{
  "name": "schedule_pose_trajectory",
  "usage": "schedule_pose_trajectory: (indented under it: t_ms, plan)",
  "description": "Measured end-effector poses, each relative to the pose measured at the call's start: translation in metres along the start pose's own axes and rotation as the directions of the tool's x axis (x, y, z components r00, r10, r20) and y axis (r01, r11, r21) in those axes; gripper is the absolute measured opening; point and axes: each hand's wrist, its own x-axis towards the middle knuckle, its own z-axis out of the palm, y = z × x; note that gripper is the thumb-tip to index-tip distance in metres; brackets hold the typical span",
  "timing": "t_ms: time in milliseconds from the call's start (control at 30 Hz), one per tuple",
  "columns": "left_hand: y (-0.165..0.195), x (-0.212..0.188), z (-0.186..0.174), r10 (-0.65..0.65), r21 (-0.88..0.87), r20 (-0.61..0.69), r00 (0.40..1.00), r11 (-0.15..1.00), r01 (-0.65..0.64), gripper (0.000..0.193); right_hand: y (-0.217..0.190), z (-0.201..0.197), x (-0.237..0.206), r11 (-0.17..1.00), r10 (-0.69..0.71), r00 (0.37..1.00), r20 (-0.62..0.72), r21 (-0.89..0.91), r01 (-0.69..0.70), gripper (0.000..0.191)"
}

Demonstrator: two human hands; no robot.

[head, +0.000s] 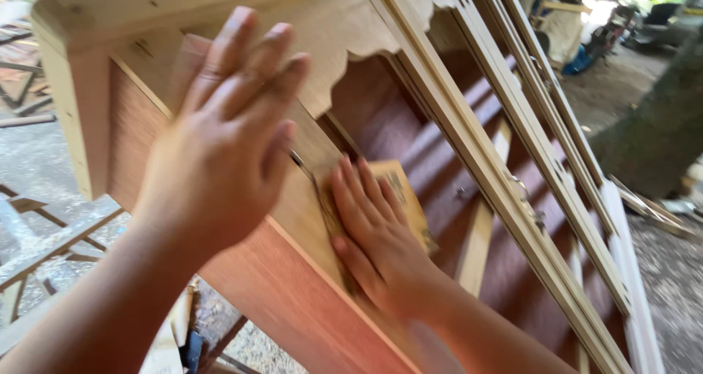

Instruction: The person sands a wooden cabinet frame with sandpaper, first rubbing the top rail and decorative front panels, then the side stiles and inner frame members. They later kneel to sand the lower base and corner edges of the piece.

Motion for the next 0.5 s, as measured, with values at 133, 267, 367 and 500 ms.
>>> schedule_pose_trajectory:
  t_ms: [133, 267, 367, 500]
  plan:
    - [0.057, 0.002, 0.031, 0.223, -0.049, 0.220, 0.950, 0.975, -0.217, 0.051, -0.009, -0.002, 0.002, 0.931, 0.036, 0.989, -0.143, 0.365, 0.019, 0.087]
    - [0.100, -0.013, 0.075, 0.033, -0.282, 0.402, 0.915, 0.955, 0.090, 0.066, -0.001, -0.004, -0.026, -0.080, 0.318, 0.947, -0.044, 0.994, 0.073, 0.075]
    - [0.103, -0.020, 0.099, -0.063, 0.102, 0.535, 0.842, 0.995, 0.009, 0.064, 0.011, -0.006, -0.045, -0.083, 0.535, 0.844, -0.036, 0.992, 0.095, 0.075]
    - [0.096, -0.027, 0.104, -0.128, 0.394, 0.656, 0.744, 0.899, -0.192, 0.063, 0.033, -0.008, -0.076, 0.229, 0.525, 0.813, -0.251, 0.962, 0.150, 0.073]
